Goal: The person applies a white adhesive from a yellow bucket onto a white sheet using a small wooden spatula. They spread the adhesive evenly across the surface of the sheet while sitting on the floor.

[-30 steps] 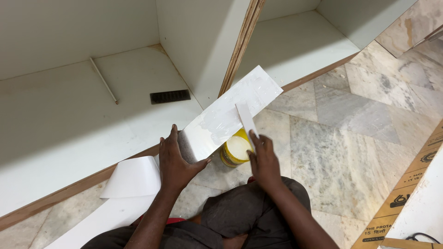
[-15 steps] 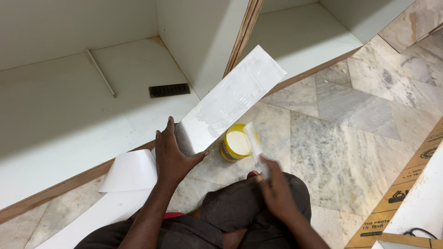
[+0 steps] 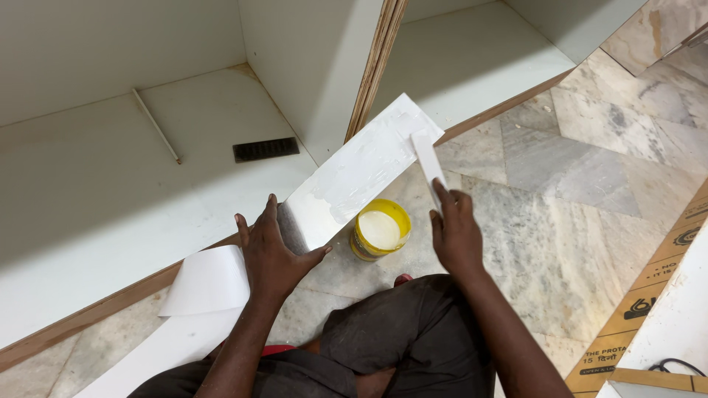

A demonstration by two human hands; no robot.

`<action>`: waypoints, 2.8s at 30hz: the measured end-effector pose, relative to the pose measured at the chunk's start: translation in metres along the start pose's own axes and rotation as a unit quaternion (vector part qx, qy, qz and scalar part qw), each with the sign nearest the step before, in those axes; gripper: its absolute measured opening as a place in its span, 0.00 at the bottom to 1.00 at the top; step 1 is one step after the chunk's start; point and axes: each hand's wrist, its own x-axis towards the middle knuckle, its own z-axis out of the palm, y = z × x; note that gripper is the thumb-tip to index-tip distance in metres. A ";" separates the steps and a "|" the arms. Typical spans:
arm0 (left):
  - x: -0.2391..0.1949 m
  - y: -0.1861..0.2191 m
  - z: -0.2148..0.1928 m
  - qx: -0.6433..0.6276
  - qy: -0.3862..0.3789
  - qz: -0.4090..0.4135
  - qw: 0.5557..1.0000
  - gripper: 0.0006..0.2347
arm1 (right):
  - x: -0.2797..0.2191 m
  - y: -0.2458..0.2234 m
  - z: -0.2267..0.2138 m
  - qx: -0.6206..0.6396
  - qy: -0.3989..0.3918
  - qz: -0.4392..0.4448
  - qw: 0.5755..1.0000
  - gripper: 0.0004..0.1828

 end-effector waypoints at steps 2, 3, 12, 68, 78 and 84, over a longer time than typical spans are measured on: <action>0.000 -0.002 0.002 -0.004 0.000 -0.003 1.000 0.58 | -0.012 -0.005 0.006 0.006 -0.025 -0.001 1.000 0.34; 0.000 -0.003 0.002 -0.005 0.000 -0.004 1.000 0.58 | -0.021 -0.008 0.008 0.019 -0.035 -0.010 0.999 0.34; 0.003 -0.004 0.000 0.006 -0.022 -0.012 1.000 0.57 | -0.090 -0.048 -0.004 0.213 -0.178 -0.071 0.958 0.30; 0.024 0.040 0.111 0.088 -0.212 -0.010 0.973 0.60 | -0.021 0.022 0.005 -0.012 -0.174 0.065 0.982 0.07; 0.027 0.040 0.102 0.102 -0.301 -0.012 0.948 0.64 | -0.025 0.021 0.007 -0.044 -0.167 0.027 0.985 0.08; 0.022 0.028 0.101 0.062 -0.286 0.020 0.956 0.59 | -0.027 0.018 0.003 -0.054 -0.144 0.018 0.988 0.08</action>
